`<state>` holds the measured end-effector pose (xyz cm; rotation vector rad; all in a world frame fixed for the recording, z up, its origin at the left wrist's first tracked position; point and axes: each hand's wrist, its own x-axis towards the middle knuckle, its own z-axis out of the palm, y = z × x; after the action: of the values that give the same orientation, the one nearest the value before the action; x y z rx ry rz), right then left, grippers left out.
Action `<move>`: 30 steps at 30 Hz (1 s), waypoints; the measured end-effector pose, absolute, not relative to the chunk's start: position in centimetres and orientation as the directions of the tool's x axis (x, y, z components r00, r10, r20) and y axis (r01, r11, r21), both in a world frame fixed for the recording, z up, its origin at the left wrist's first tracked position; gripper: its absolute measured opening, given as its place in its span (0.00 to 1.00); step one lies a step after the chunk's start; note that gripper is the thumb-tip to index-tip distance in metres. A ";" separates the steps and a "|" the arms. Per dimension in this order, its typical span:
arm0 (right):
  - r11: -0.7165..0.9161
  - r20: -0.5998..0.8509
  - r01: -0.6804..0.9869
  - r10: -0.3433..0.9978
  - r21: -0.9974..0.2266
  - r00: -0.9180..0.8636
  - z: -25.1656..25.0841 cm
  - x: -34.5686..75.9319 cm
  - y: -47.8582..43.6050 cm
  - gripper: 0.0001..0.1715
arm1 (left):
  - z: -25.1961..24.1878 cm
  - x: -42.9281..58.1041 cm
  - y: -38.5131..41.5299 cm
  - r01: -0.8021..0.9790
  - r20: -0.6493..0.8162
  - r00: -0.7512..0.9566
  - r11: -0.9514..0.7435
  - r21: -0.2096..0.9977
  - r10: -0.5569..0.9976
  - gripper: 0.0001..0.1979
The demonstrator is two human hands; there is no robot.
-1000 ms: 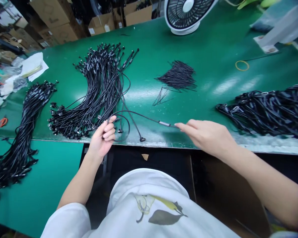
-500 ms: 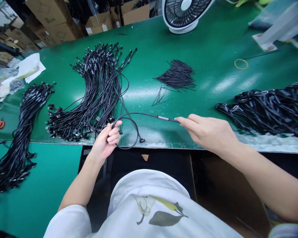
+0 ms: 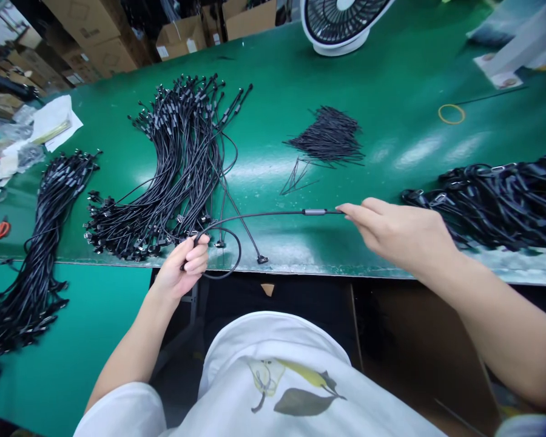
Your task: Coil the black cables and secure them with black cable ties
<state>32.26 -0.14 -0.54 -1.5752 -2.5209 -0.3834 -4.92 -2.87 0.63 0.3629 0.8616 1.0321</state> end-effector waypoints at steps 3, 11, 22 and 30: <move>0.690 0.183 0.723 0.705 0.047 -0.685 -0.1 29.5 -2.3 0.16 | 0.4 -2.9 -2.4 -0.534 -0.408 0.093 0.391 0.749 0.908 0.09; 0.732 0.257 0.504 0.652 -0.458 -0.713 2.8 22.4 -0.4 0.19 | -1.6 3.0 -3.7 -0.035 -0.196 0.311 0.217 0.975 0.930 0.16; -0.352 -0.239 -0.522 0.932 -0.777 -0.273 -4.4 18.4 -1.5 0.22 | -3.4 4.7 -4.3 -0.363 -0.361 0.289 0.451 0.815 0.886 0.20; -0.309 -0.254 -0.715 0.949 -0.627 -0.188 -2.9 17.7 -1.6 0.17 | -4.3 4.5 -5.8 -0.319 -0.376 0.394 0.508 0.800 0.839 0.26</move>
<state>17.71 -1.60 -2.86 -0.7317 -0.4447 1.7640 4.46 -5.83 -4.33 0.7013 0.8721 0.8154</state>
